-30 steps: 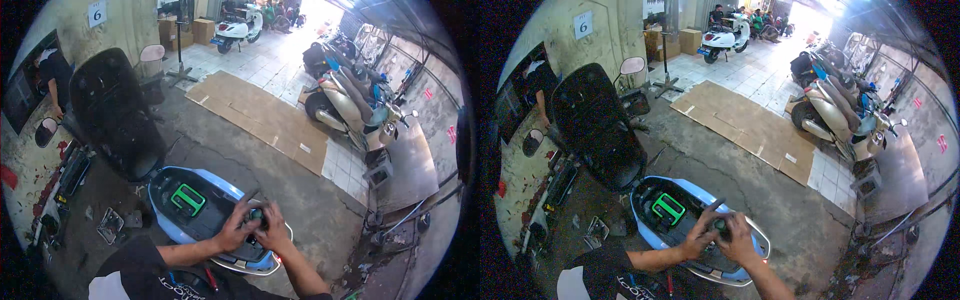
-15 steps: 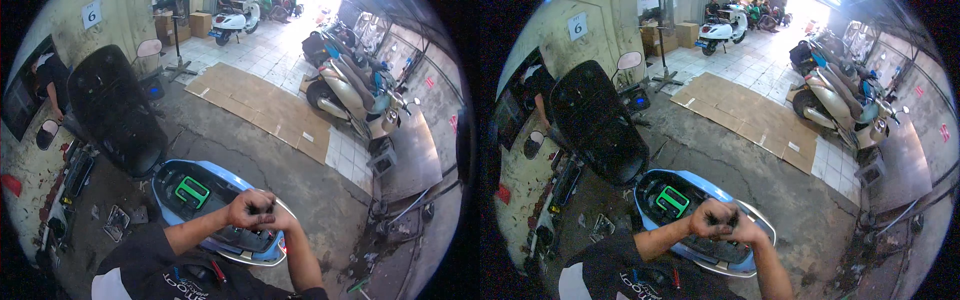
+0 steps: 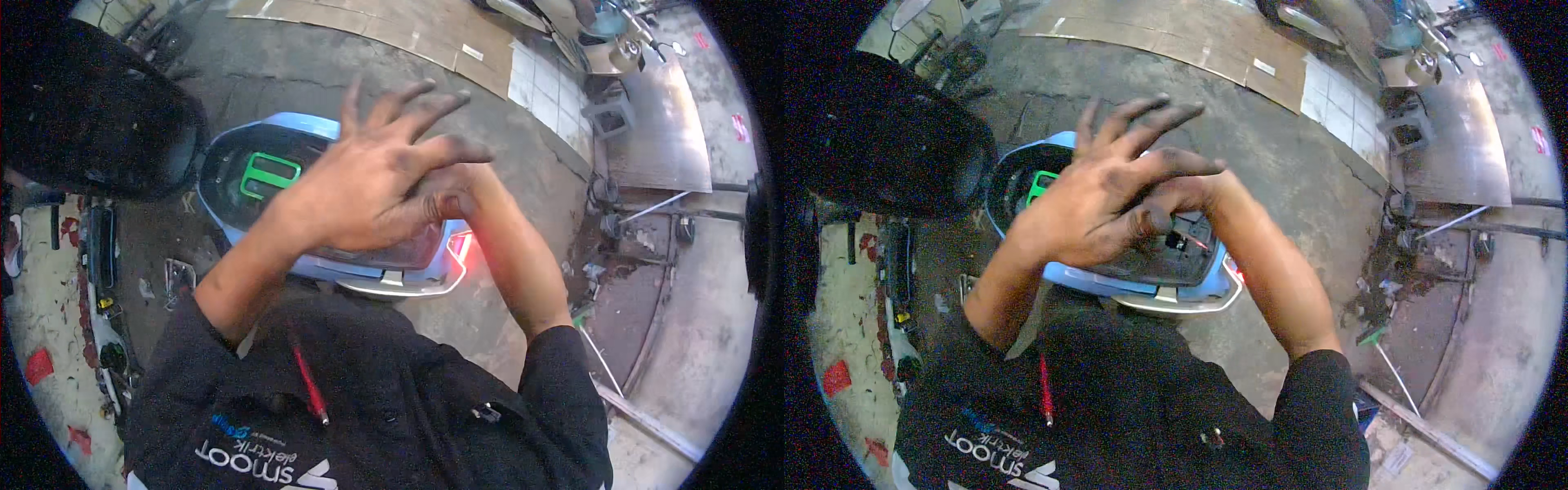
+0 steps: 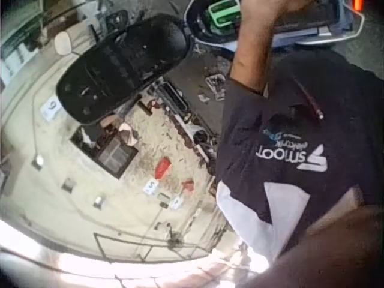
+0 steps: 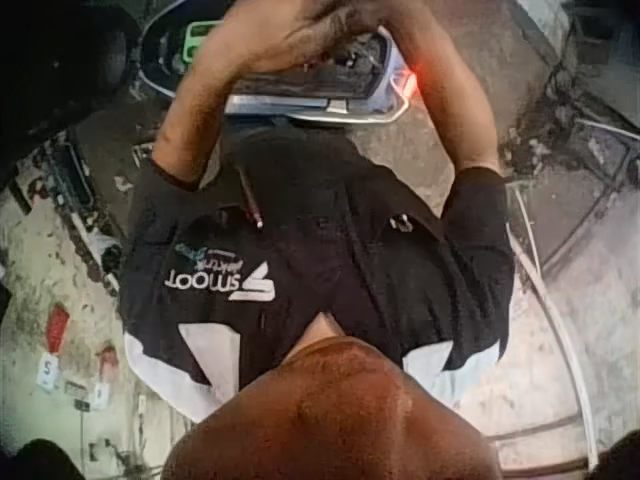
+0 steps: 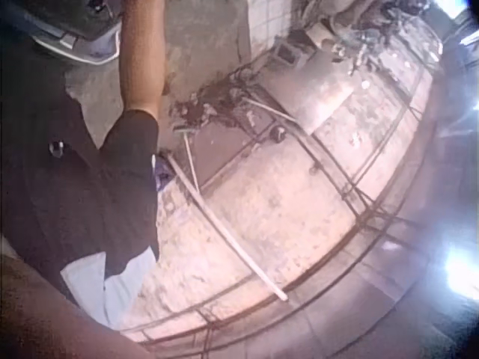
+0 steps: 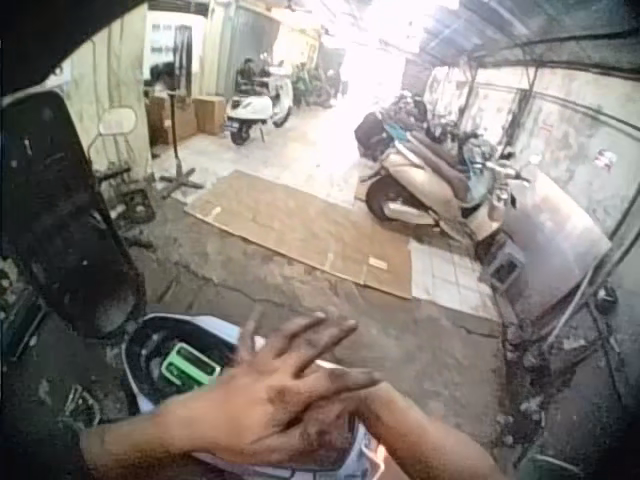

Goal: The person unscrews and removes a plastic cover from inside a scooter's storage compartment, wipes a component by hand, and then re-installs the cover using a screwdriver before placing a bag inside.

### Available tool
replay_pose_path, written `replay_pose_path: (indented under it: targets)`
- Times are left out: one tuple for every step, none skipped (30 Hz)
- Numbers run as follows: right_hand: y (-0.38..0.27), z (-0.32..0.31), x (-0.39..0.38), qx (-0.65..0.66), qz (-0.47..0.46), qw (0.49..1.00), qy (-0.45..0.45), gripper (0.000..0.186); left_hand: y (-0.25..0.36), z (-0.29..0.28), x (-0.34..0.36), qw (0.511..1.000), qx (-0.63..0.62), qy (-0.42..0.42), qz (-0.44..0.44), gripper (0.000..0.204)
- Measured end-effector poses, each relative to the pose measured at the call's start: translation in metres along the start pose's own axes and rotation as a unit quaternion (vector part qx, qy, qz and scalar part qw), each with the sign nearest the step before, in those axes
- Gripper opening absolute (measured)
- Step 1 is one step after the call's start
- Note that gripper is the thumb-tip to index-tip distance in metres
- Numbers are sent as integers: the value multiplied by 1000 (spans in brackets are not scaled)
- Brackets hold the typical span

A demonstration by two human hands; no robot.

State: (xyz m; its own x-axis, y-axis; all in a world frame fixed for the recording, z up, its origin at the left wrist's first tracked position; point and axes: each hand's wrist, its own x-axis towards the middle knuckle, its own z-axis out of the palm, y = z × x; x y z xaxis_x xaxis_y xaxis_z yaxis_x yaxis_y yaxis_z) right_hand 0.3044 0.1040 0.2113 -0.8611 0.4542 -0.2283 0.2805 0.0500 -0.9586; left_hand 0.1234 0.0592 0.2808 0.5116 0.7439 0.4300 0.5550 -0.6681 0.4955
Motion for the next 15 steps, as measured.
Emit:
replay_pose_path:
  targets:
    - [-9, 8, 5, -47, -16, 997, 52, 61, -4, -6, -2, 999, 25, -19, -18, 50]
    - [-16, 23, 6, -85, -33, 991, 101, 61, -5, -5, -9, 997, 49, -46, -42, 50]
    - [-23, 36, 8, -124, -51, 980, 150, 61, -8, -1, -12, 997, 48, -46, -49, 50]
    - [-28, 47, 9, -159, -70, 965, 198, 61, -10, 4, -16, 998, 34, -27, -55, 51]
    - [-22, 51, 10, -164, -78, 958, 221, 61, -12, 9, -19, 998, 21, -7, -61, 52]
    - [-18, 54, 16, -168, -90, 952, 241, 61, -15, 11, -19, 997, 32, -27, -64, 55]
    - [-20, 40, 18, -167, -90, 953, 238, 61, -16, 9, -19, 997, 33, -27, -67, 55]
    - [-24, 13, 18, -169, -96, 973, 124, 61, -16, 9, -15, 997, 28, -10, -72, 56]
    - [-26, -1, 20, -161, -100, 982, 8, 61, -16, 9, -15, 996, 25, 1, -80, 57]
    - [-23, -2, 24, -160, -96, 982, 10, 61, -18, 4, -13, 999, -1, 11, -48, 47]
    - [-19, -2, 28, -150, -118, 982, 5, 60, -19, 5, -14, 999, -5, 10, -47, 47]
    - [-15, 0, 33, -140, -139, 980, 0, 59, -20, 6, -13, 998, 2, 16, -56, 47]
    - [-16, 4, 41, -127, -163, 978, -6, 58, -22, 6, -15, 997, 13, 21, -69, 47]
    - [-18, 10, 40, -106, -130, 985, 22, 54, -25, 6, -19, 997, 7, 6, -77, 45]
    - [-22, 15, 38, -84, -99, 990, 55, 50, -28, 7, -19, 997, 5, 3, -76, 45]
